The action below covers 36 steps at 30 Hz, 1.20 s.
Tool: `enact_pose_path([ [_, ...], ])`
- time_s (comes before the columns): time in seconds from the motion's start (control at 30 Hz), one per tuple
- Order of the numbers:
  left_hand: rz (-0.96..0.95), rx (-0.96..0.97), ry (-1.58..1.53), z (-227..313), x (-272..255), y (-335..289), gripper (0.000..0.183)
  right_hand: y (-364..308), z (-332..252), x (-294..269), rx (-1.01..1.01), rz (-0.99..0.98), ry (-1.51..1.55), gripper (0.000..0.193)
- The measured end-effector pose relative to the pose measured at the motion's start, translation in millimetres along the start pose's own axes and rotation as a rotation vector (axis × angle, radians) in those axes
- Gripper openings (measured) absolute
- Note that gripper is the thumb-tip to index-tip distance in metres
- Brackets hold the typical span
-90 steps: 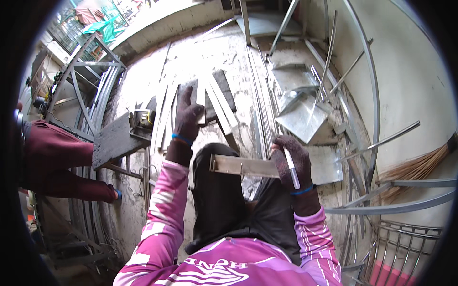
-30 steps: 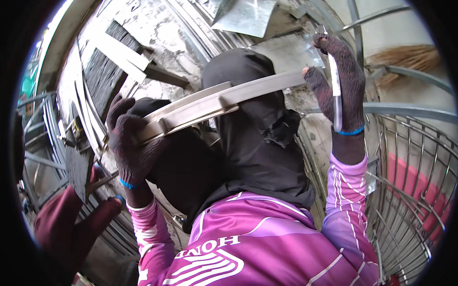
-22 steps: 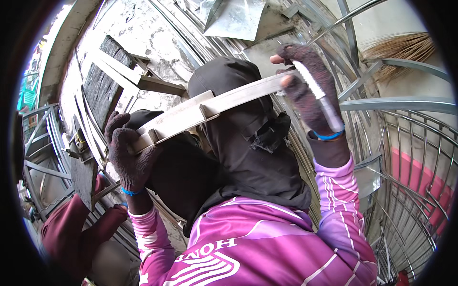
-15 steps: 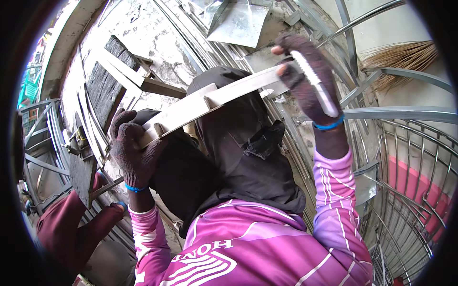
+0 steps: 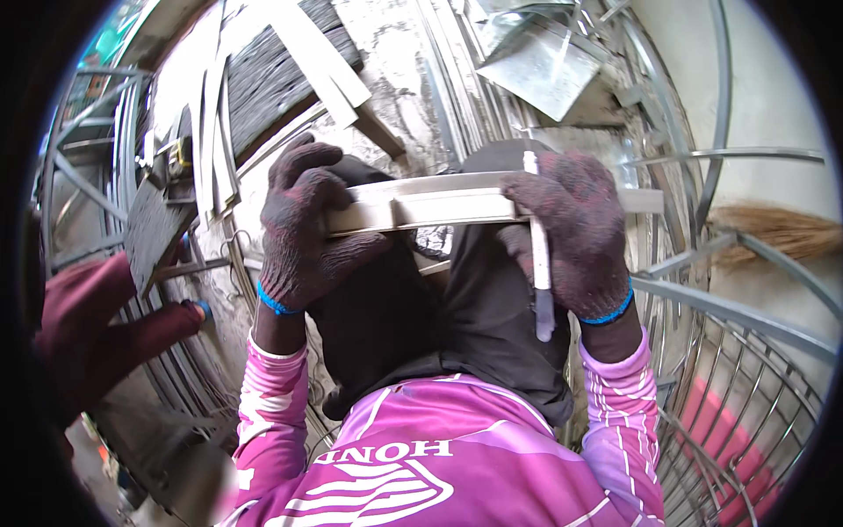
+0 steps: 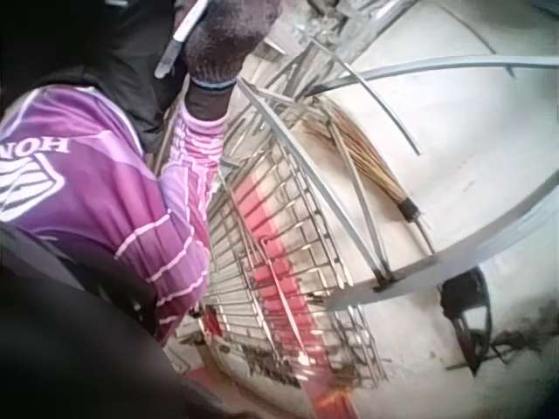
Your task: The person marks measurements on a metal strip with a marker.
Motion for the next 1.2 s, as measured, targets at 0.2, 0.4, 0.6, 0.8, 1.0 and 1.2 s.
enact_pose_path([
  [0.2,-0.150,0.118,-0.214,-22,-13,-6,0.049,13,-8,10,-0.021,-0.042,0.059,0.057],
  [0.4,-0.067,0.079,-0.179,-28,-2,-8,0.045,12,-8,9,-0.007,-0.072,0.102,0.047],
  [0.6,-0.022,0.073,-0.136,-24,-4,-9,0.046,20,-23,5,0.331,0.092,0.653,0.061],
  [0.8,-0.024,0.054,-0.120,-24,-3,-9,0.045,90,-62,71,-0.108,-0.156,0.820,0.028],
  [1.0,-0.016,0.055,-0.188,-24,-1,-6,0.045,94,-64,69,-0.062,-0.300,0.700,0.030],
  [1.2,-0.017,0.085,-0.192,-25,2,-7,0.045,92,-65,87,-0.120,-0.203,0.853,0.018],
])
Point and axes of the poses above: each hand's wrist, its own y-axis towards the middle knuckle, its own x-axis out of the palm, z = x × y, the point moved 6 cm from there along y, towards the middle knuckle, and after that the axes turned 3 degrees about -z, right-handed, at the moved point
